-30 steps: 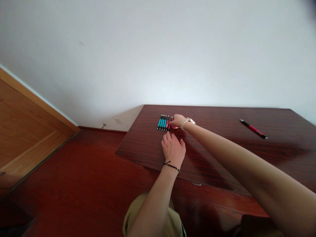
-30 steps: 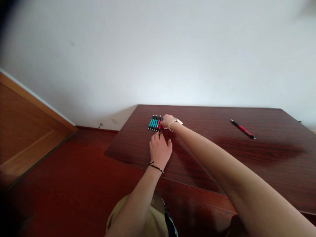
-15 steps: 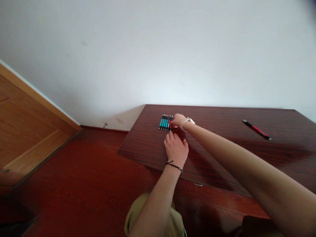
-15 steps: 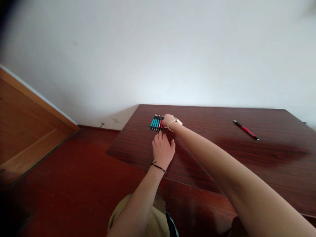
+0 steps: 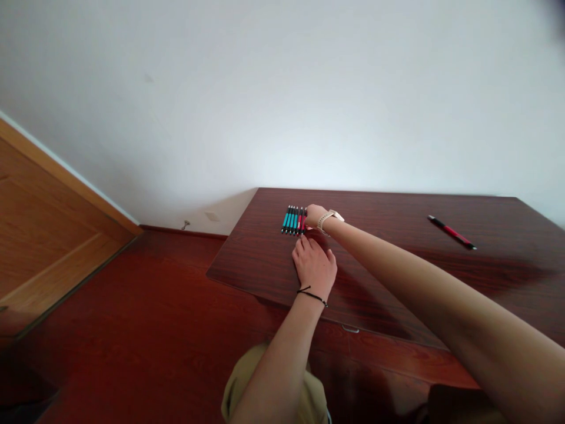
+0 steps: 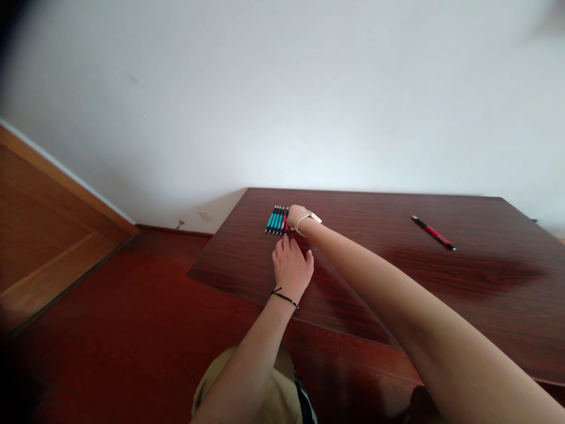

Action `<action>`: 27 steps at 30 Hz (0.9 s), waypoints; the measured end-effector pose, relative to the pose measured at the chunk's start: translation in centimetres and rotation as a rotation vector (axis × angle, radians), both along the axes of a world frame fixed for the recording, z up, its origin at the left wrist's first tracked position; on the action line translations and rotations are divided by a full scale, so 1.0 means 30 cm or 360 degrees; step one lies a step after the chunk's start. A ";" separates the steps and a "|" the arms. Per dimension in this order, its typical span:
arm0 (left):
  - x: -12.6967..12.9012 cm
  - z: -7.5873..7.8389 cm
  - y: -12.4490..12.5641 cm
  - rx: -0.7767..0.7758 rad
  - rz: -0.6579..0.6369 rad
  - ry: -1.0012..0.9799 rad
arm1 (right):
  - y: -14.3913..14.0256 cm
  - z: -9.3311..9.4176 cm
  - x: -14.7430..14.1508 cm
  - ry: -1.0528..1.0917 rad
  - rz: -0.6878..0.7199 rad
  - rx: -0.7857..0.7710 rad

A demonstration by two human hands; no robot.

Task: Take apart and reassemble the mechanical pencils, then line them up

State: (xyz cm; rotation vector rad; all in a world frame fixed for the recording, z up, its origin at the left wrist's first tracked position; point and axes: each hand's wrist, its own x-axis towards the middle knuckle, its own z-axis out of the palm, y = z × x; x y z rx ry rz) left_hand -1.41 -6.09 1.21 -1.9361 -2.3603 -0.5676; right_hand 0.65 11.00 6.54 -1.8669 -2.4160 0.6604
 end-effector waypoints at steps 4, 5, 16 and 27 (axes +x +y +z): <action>0.002 -0.002 0.003 -0.0004 0.0026 0.0012 | -0.001 -0.001 0.003 -0.0028 0.0038 0.0012; 0.002 -0.003 0.003 0.0002 0.0029 0.0017 | 0.001 -0.003 0.003 -0.0029 0.0043 0.0017; 0.005 -0.001 0.006 0.0005 0.0038 0.0051 | 0.048 -0.081 0.025 0.0106 0.0100 0.0118; 0.036 0.009 -0.005 -0.0008 -0.0066 0.0004 | 0.085 -0.112 0.658 0.0080 -0.0453 0.0521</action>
